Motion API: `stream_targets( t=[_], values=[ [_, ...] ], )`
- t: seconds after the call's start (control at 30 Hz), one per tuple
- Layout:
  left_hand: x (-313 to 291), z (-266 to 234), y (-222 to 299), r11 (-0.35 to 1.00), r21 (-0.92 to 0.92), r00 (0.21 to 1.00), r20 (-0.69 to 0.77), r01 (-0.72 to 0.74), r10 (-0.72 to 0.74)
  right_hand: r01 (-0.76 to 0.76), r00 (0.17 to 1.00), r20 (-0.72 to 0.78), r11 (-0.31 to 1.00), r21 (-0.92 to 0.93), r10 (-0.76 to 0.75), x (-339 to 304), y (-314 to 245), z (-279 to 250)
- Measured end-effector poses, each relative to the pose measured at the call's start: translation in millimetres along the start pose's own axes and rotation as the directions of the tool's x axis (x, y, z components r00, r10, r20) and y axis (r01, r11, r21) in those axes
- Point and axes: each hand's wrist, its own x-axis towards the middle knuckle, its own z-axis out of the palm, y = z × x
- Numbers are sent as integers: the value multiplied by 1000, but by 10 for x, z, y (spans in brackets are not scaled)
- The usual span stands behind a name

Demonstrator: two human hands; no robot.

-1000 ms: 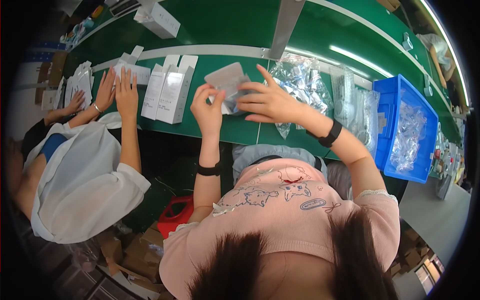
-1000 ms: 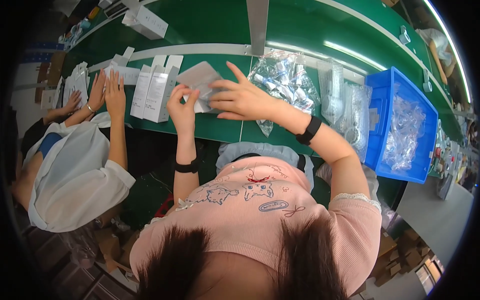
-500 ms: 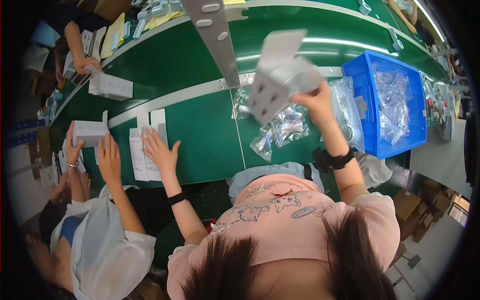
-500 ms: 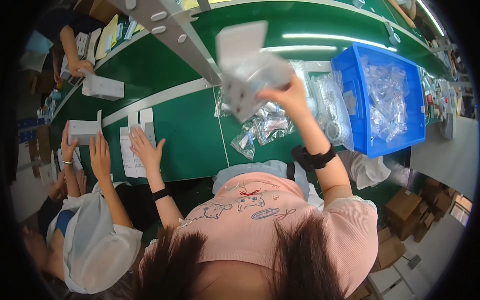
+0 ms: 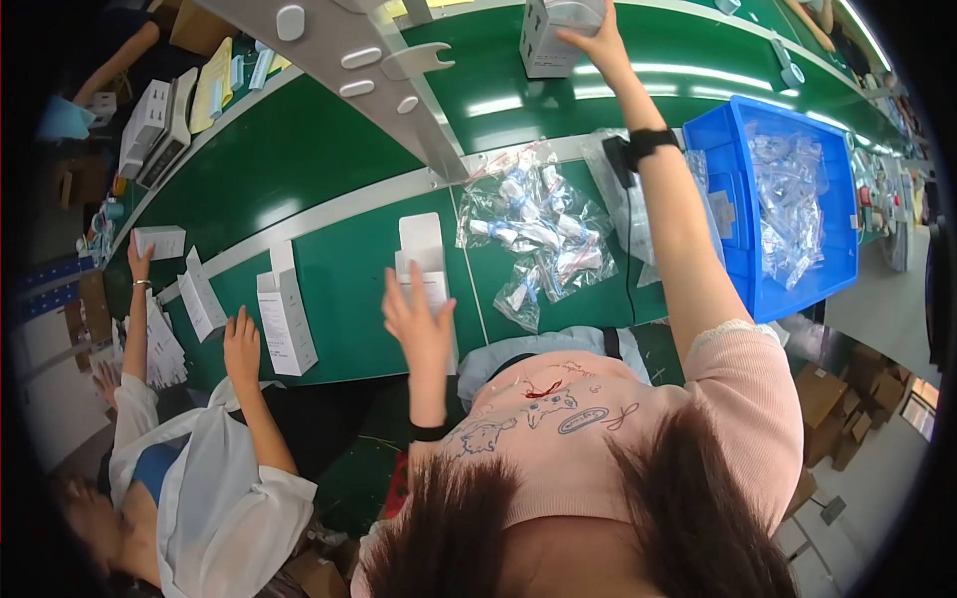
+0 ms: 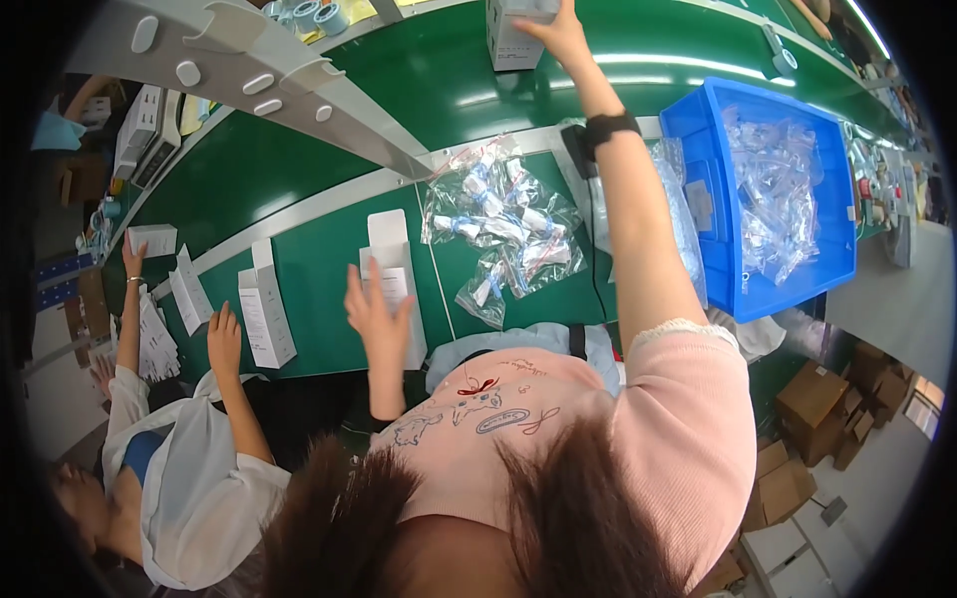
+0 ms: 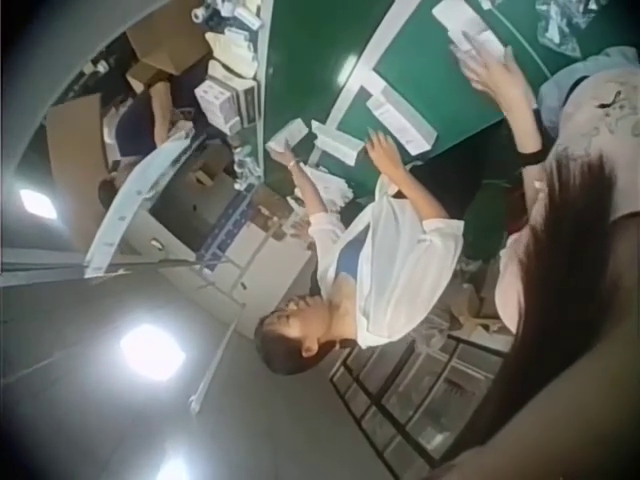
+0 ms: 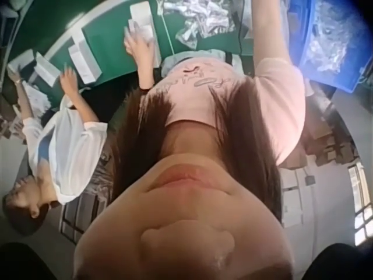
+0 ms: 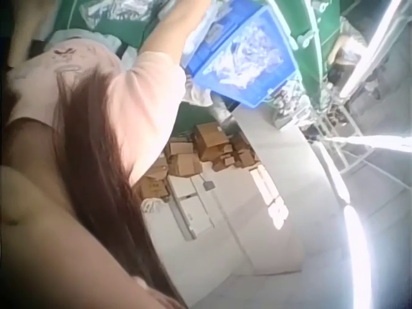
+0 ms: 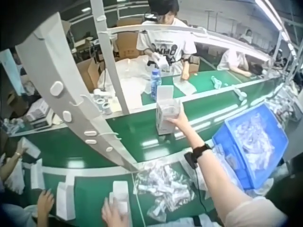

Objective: The person packs items by hand, picking up a small plastic bag from a blue bin, placing it into a white box, and then inserting a larger bubble-wrapped item into the same box. The person then closes the box and sets it aside on the green table.

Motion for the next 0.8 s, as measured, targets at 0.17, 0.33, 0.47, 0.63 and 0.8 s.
stream_targets(
  t=[0.17, 0.33, 0.47, 0.63, 0.8],
  values=[
    [266, 4, -577, 973, -149, 984, 25, 176, -174, -24, 767, 328, 535, -844, 551, -774, -133, -340],
    [339, 178, -671, 769, -616, 966, 257, 173, -11, -23, 656, 134, 198, -980, 742, -1385, -196, -261],
    [301, -151, -258, 459, -866, 978, 209, 199, -30, -69, 751, 120, 259, -964, 649, -1574, -360, -235],
    [360, -311, 29, 678, -705, 978, -148, -206, 144, -33, 922, 313, 850, -525, 229, -1604, -704, -506],
    [278, -115, 85, 805, -490, 937, -262, -335, 231, -156, 987, 124, 835, 527, 106, -1611, -2067, -515]
  ],
)
